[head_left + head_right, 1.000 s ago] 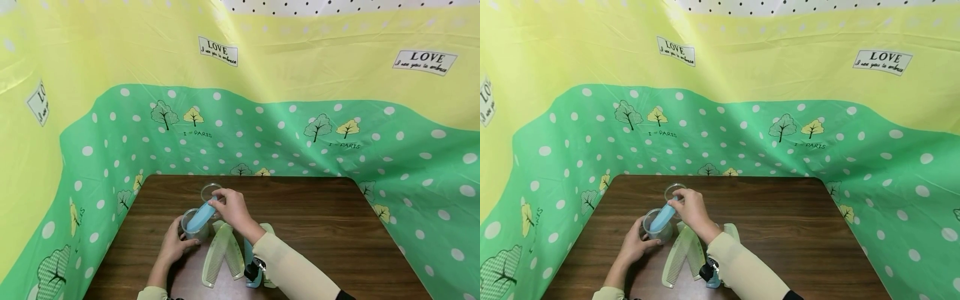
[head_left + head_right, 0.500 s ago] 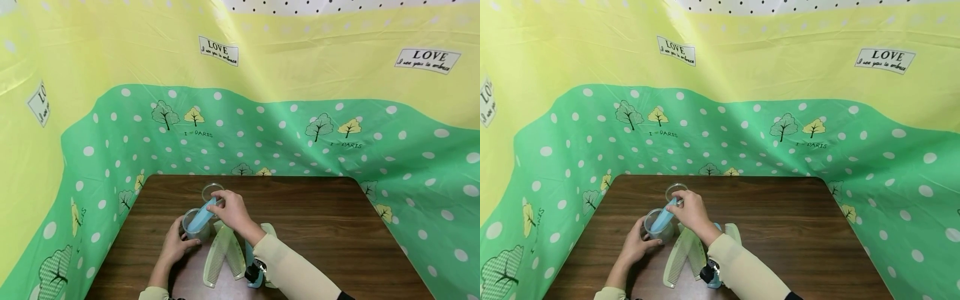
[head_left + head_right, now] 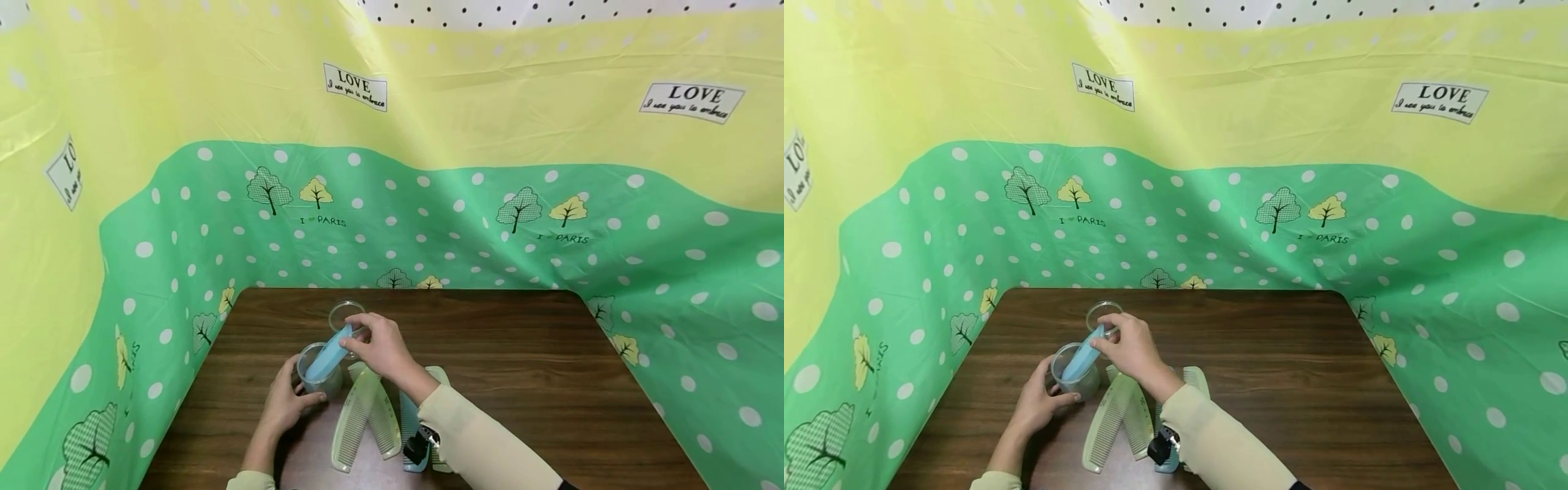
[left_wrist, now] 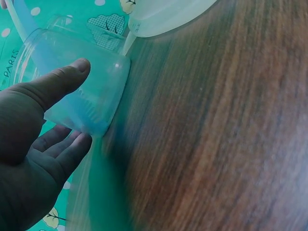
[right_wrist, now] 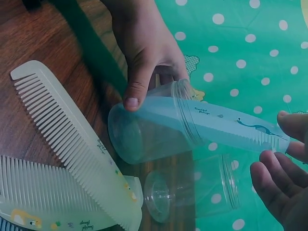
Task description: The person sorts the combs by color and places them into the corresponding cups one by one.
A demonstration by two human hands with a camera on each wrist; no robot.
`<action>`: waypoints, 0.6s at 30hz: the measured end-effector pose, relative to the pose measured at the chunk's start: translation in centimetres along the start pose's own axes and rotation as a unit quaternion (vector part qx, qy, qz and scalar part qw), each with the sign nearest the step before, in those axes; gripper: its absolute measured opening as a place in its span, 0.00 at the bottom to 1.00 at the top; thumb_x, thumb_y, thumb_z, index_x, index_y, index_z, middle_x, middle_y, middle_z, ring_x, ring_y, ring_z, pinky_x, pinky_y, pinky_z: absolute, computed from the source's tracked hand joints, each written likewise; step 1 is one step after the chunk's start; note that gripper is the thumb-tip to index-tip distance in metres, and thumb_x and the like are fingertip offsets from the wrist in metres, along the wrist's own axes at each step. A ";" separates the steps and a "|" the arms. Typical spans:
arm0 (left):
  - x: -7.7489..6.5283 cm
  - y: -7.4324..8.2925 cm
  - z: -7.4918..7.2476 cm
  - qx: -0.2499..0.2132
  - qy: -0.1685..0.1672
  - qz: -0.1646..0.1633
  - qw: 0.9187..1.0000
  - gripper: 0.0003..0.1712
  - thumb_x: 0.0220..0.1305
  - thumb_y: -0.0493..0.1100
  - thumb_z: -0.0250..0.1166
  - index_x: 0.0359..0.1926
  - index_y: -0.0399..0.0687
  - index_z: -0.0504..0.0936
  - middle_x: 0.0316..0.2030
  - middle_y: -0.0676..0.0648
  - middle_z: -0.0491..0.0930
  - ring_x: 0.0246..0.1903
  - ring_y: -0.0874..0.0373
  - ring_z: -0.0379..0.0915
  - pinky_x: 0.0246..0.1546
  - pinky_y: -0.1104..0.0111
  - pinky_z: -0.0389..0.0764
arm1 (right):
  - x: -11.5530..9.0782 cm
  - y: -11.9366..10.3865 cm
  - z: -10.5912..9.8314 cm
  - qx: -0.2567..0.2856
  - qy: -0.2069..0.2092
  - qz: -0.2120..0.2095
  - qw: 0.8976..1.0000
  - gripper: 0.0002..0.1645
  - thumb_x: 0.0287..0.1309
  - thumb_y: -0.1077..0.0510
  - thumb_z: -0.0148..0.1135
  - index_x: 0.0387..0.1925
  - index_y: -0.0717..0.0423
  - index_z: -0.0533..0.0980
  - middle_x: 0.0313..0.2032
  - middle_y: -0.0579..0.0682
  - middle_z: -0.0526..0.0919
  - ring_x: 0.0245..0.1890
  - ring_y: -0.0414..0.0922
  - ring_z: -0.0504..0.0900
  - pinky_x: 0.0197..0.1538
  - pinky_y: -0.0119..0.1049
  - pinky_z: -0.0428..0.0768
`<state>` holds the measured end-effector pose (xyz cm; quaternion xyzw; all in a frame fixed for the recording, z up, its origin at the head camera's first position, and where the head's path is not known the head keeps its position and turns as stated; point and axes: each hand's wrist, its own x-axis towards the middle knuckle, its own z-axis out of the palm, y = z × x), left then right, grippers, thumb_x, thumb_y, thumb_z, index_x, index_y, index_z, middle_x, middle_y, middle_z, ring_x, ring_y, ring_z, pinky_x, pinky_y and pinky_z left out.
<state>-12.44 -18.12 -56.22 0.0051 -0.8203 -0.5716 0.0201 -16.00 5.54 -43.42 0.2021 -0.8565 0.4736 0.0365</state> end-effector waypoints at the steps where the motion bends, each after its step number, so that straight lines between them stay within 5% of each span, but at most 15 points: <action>1: 0.0 0.0 0.0 0.001 -0.001 0.000 1.000 0.57 0.42 0.33 0.85 0.73 0.39 0.64 0.68 0.34 0.68 0.69 0.39 0.67 0.66 0.55 0.80 | -0.1 0.0 -0.1 0.004 0.001 0.000 1.000 0.21 0.62 0.53 0.74 0.56 0.52 0.83 0.47 0.49 0.86 0.36 0.39 0.85 0.37 0.28 0.86; 18: -0.1 -0.1 0.1 0.008 -0.003 -0.002 1.000 0.57 0.42 0.33 0.85 0.72 0.38 0.63 0.68 0.33 0.67 0.70 0.38 0.65 0.65 0.57 0.80 | -2.4 1.0 -1.7 0.007 0.018 0.011 1.000 0.20 0.60 0.52 0.75 0.53 0.50 0.83 0.47 0.50 0.85 0.37 0.40 0.84 0.39 0.28 0.86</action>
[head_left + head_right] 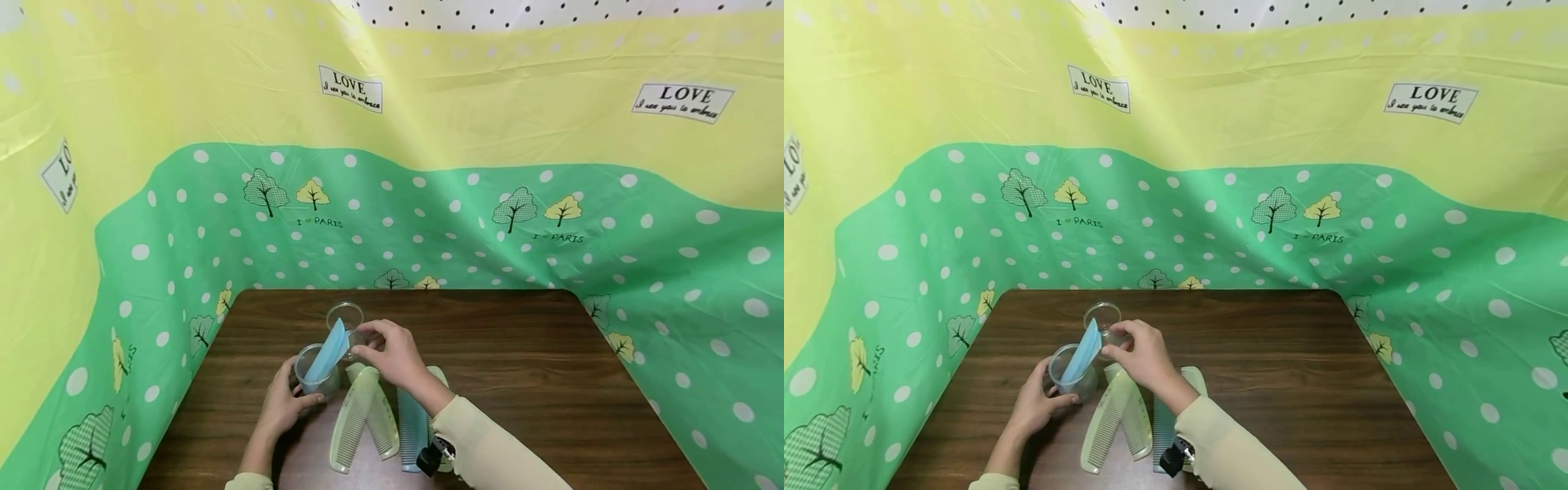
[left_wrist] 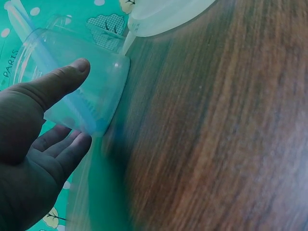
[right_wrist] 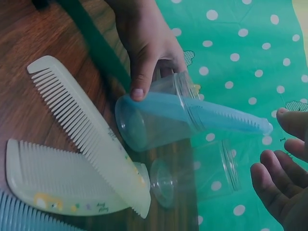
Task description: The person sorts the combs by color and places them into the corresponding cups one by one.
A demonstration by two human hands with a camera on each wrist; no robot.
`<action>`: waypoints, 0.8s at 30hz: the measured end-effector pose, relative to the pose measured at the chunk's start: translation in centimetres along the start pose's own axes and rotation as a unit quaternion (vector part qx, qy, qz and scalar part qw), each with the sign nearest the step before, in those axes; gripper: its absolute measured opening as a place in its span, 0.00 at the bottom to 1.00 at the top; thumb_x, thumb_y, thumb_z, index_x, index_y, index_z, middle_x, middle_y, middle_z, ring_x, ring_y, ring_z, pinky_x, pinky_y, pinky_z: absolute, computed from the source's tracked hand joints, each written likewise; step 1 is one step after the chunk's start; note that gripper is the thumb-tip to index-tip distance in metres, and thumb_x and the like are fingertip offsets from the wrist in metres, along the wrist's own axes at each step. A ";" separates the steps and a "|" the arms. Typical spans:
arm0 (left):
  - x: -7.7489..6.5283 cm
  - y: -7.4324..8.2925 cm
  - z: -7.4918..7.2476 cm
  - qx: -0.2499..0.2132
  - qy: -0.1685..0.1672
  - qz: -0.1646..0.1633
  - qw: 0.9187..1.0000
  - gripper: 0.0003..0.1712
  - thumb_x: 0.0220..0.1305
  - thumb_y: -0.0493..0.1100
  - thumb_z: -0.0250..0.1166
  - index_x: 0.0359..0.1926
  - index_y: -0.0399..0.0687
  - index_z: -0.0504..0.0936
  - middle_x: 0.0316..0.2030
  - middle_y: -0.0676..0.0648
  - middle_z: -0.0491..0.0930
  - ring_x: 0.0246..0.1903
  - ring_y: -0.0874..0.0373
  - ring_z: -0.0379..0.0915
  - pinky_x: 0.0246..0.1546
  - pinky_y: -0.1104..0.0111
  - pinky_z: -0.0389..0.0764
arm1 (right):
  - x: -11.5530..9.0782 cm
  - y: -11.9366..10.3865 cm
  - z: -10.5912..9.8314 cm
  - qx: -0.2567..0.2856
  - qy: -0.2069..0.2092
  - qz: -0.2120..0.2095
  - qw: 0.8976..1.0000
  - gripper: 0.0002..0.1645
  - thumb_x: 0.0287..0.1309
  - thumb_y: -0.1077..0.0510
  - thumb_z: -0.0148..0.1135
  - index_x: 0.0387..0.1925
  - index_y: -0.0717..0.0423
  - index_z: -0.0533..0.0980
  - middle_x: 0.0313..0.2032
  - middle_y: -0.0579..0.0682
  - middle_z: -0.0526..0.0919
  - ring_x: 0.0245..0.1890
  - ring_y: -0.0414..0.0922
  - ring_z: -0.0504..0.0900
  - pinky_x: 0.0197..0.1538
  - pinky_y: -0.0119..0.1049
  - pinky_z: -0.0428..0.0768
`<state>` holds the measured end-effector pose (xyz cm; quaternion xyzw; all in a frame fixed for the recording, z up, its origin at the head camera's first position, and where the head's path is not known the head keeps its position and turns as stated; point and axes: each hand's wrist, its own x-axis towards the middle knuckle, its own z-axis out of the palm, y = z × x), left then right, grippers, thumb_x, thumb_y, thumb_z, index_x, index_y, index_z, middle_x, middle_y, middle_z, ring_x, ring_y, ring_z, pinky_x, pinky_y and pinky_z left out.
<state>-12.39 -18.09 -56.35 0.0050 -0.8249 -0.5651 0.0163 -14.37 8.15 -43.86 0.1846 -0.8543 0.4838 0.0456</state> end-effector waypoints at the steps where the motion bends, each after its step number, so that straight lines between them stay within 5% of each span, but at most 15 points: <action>1: 0.0 0.0 0.0 0.001 0.000 0.000 1.000 0.57 0.42 0.33 0.85 0.72 0.38 0.63 0.68 0.33 0.67 0.70 0.38 0.65 0.65 0.57 0.80 | -0.2 0.2 -0.2 -0.001 0.000 0.000 1.000 0.20 0.60 0.52 0.75 0.53 0.50 0.83 0.47 0.51 0.85 0.37 0.41 0.84 0.39 0.29 0.86; 24: -0.1 0.0 -0.1 0.008 -0.001 0.003 1.000 0.56 0.43 0.34 0.85 0.72 0.39 0.64 0.67 0.34 0.69 0.69 0.36 0.66 0.65 0.55 0.80 | -4.6 2.4 -2.3 -0.020 0.012 0.020 1.000 0.25 0.55 0.55 0.79 0.54 0.49 0.83 0.43 0.43 0.82 0.34 0.37 0.82 0.35 0.28 0.84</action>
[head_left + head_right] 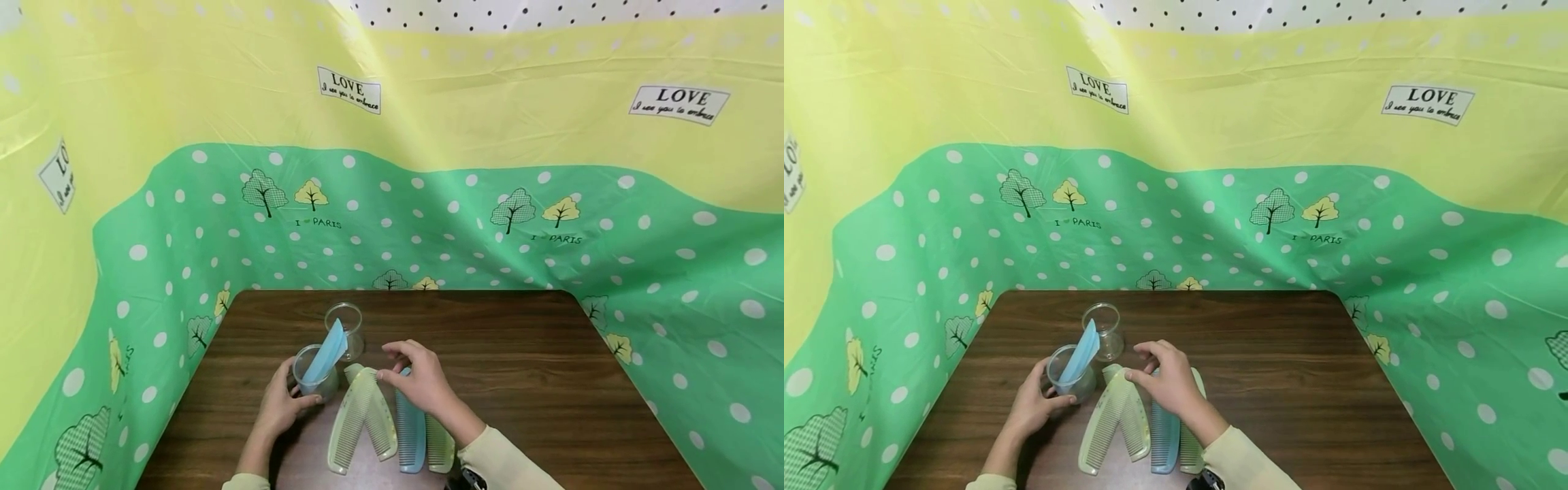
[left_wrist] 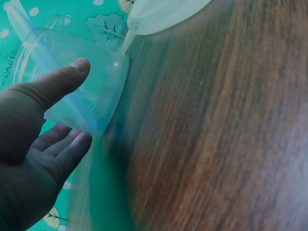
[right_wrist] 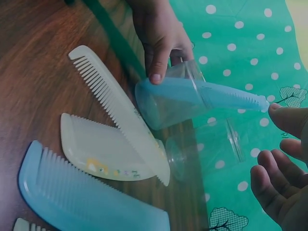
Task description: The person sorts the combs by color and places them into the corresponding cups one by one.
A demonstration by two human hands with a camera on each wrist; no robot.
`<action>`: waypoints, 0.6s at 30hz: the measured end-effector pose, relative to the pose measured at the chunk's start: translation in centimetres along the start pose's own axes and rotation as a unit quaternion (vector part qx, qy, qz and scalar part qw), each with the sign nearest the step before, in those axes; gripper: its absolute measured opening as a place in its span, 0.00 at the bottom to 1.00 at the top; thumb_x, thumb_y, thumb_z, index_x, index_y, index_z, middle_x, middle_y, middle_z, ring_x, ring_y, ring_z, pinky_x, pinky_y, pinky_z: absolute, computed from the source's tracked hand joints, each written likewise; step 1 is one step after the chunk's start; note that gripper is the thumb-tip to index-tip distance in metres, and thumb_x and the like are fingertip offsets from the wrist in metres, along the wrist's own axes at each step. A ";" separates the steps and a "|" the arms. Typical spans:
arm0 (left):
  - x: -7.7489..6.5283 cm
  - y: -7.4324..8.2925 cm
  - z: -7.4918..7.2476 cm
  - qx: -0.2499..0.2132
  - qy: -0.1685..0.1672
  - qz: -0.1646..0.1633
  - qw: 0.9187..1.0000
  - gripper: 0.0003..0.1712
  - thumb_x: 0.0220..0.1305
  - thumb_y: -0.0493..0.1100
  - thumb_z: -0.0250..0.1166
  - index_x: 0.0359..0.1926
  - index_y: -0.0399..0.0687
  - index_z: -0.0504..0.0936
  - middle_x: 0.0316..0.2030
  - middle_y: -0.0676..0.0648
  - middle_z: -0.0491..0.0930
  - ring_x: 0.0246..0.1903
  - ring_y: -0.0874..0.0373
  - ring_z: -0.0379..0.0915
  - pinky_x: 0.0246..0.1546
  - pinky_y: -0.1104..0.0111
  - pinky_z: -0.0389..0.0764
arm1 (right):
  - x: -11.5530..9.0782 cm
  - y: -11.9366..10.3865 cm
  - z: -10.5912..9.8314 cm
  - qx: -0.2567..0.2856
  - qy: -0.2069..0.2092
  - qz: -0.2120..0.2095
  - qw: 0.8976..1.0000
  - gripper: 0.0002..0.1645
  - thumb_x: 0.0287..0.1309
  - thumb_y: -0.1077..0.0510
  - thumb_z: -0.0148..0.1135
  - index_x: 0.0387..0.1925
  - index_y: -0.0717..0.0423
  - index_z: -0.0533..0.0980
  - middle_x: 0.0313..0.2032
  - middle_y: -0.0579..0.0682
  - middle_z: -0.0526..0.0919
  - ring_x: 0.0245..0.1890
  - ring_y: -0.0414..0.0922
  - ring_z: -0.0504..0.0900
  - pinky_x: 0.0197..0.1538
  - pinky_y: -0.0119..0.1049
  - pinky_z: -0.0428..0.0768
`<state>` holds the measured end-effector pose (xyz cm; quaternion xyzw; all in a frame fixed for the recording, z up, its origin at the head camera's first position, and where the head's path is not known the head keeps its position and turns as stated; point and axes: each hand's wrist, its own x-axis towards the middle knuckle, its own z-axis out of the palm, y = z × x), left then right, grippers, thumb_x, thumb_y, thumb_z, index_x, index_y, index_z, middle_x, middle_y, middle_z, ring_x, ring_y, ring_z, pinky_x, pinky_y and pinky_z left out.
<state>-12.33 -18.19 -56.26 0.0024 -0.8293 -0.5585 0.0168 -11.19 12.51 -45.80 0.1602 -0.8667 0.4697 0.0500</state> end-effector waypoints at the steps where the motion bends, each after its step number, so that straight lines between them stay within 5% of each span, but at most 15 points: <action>1: 0.0 0.0 0.0 0.001 0.000 0.000 1.000 0.56 0.43 0.34 0.85 0.72 0.40 0.64 0.67 0.34 0.69 0.69 0.36 0.66 0.65 0.55 0.80 | -0.1 0.1 0.0 -0.001 0.001 -0.001 1.000 0.25 0.55 0.54 0.79 0.54 0.49 0.83 0.43 0.43 0.82 0.34 0.37 0.81 0.35 0.27 0.84; 18: 0.0 -0.2 0.0 0.004 -0.001 -0.001 1.000 0.56 0.43 0.34 0.85 0.72 0.39 0.64 0.68 0.33 0.69 0.70 0.35 0.66 0.65 0.54 0.80 | -2.9 2.4 -0.3 0.002 -0.002 0.010 1.000 0.26 0.53 0.54 0.80 0.53 0.56 0.85 0.44 0.45 0.85 0.33 0.36 0.82 0.31 0.26 0.83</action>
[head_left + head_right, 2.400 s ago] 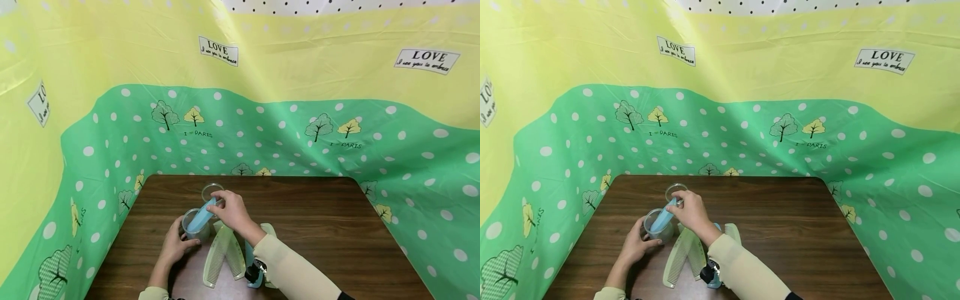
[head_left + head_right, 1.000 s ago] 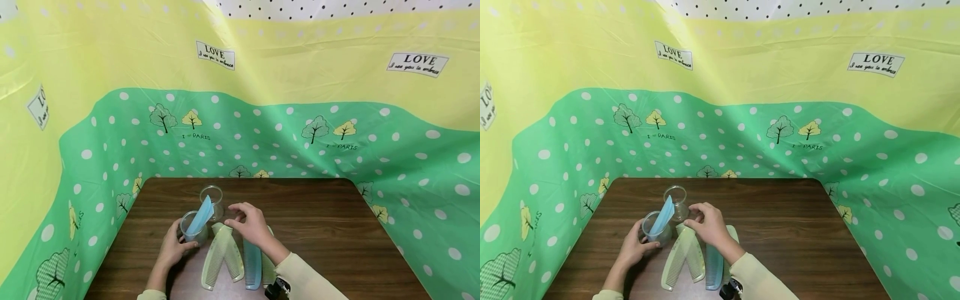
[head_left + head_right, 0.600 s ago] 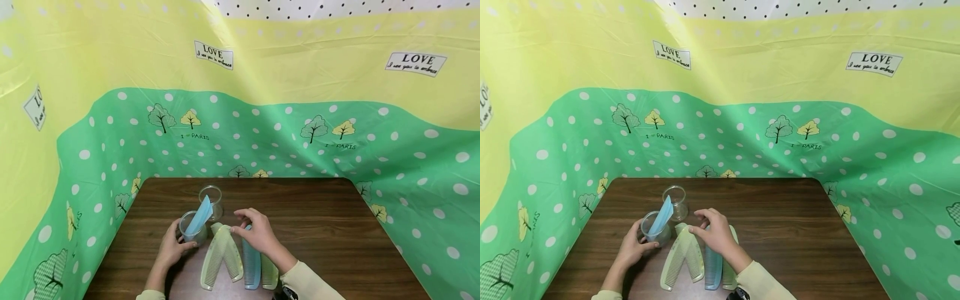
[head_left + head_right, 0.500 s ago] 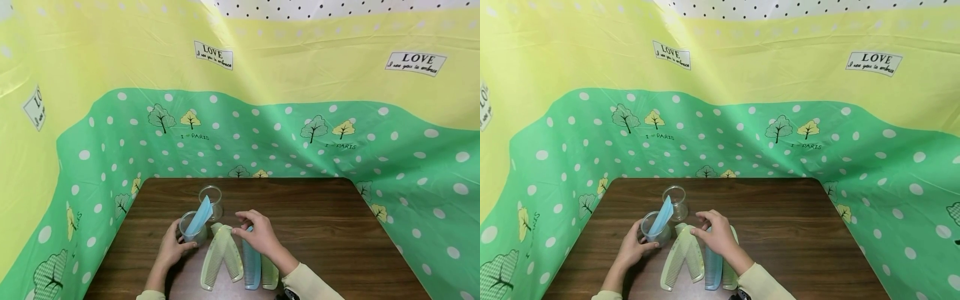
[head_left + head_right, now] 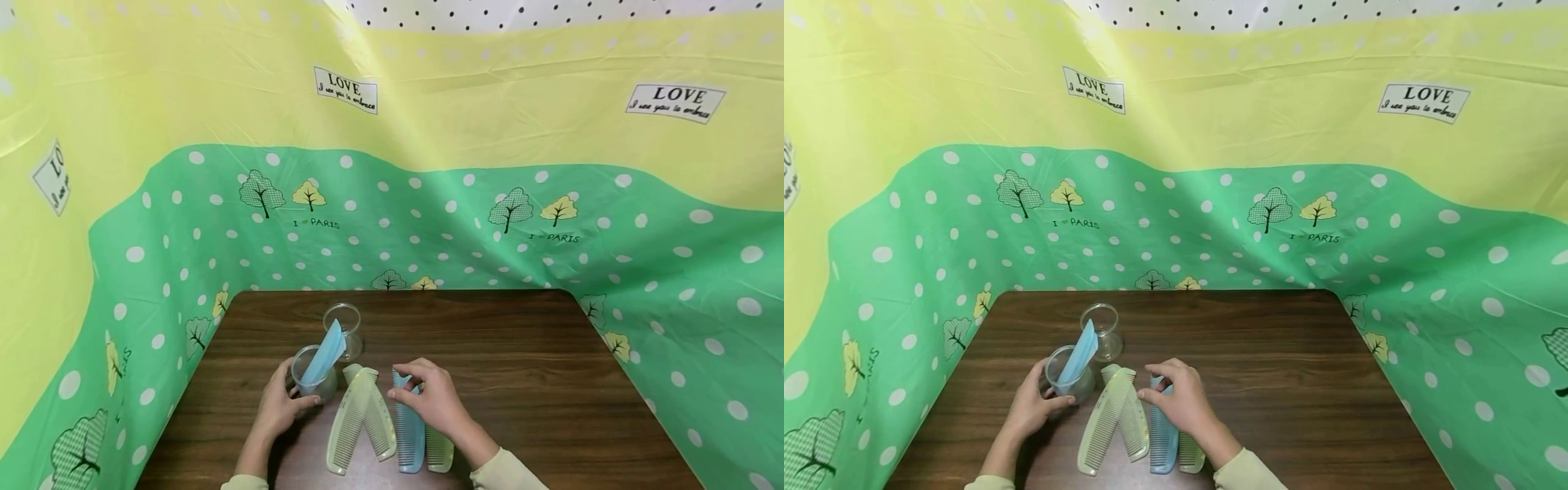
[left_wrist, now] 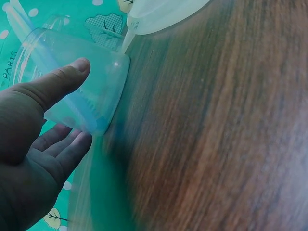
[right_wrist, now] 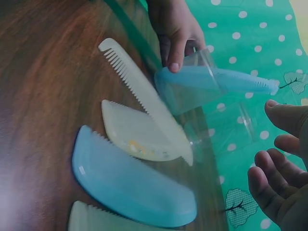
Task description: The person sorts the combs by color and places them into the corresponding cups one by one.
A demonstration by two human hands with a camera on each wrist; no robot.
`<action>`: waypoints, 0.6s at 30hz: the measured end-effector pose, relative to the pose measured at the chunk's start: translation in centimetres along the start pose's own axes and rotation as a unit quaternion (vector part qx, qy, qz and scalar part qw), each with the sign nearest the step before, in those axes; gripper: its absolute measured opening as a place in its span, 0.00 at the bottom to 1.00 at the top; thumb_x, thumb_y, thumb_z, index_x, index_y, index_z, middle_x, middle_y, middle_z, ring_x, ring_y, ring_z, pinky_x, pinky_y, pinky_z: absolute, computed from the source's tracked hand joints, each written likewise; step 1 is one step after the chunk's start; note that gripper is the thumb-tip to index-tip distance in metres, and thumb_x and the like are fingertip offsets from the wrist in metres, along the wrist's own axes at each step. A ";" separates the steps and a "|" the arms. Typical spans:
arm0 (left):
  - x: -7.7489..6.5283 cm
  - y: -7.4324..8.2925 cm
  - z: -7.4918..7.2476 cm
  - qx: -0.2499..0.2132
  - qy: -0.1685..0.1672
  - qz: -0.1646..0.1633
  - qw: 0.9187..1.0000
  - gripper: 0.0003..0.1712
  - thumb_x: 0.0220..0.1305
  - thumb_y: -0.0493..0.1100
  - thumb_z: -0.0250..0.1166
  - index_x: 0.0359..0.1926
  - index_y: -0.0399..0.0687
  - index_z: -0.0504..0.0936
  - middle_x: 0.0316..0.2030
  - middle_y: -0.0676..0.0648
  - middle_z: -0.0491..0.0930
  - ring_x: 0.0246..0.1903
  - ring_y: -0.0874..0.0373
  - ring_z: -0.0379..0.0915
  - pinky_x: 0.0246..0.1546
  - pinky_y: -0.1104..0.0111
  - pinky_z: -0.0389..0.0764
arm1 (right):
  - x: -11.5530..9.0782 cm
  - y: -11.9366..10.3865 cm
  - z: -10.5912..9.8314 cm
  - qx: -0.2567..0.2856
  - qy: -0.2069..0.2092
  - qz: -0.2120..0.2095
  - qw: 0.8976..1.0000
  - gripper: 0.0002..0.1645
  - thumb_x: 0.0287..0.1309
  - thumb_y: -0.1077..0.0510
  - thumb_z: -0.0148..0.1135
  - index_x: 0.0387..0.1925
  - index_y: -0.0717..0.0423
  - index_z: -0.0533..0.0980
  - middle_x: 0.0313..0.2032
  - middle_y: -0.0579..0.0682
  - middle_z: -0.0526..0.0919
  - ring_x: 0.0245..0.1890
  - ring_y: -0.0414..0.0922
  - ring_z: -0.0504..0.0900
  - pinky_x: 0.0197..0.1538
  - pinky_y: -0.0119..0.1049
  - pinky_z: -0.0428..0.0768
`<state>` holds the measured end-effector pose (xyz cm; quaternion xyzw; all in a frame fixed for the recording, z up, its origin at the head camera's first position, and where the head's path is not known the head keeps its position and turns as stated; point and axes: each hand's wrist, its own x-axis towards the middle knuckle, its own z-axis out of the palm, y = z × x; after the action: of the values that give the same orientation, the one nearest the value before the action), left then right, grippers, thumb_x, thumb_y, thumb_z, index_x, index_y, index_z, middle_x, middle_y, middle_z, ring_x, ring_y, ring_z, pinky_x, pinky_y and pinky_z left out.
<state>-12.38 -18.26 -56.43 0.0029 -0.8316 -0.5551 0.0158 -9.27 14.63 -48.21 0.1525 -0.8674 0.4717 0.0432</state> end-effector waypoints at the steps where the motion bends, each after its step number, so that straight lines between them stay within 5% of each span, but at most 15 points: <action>1: 0.0 0.0 0.0 0.000 -0.002 -0.001 1.000 0.56 0.44 0.34 0.85 0.73 0.40 0.63 0.68 0.33 0.68 0.70 0.35 0.65 0.66 0.54 0.80 | -0.2 0.2 0.0 0.000 0.001 0.003 1.000 0.26 0.52 0.54 0.80 0.53 0.57 0.85 0.44 0.46 0.85 0.33 0.37 0.82 0.31 0.26 0.83; 18: 0.1 -0.1 0.0 0.005 -0.004 -0.004 1.000 0.57 0.44 0.34 0.85 0.73 0.39 0.63 0.68 0.33 0.69 0.70 0.35 0.65 0.65 0.54 0.80 | -2.6 3.0 0.4 -0.005 -0.003 0.027 1.000 0.28 0.49 0.52 0.82 0.52 0.56 0.84 0.49 0.52 0.86 0.34 0.39 0.86 0.32 0.25 0.85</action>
<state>-12.49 -18.32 -56.48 0.0043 -0.8346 -0.5508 0.0103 -7.70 16.42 -51.44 0.1302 -0.8739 0.4675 0.0283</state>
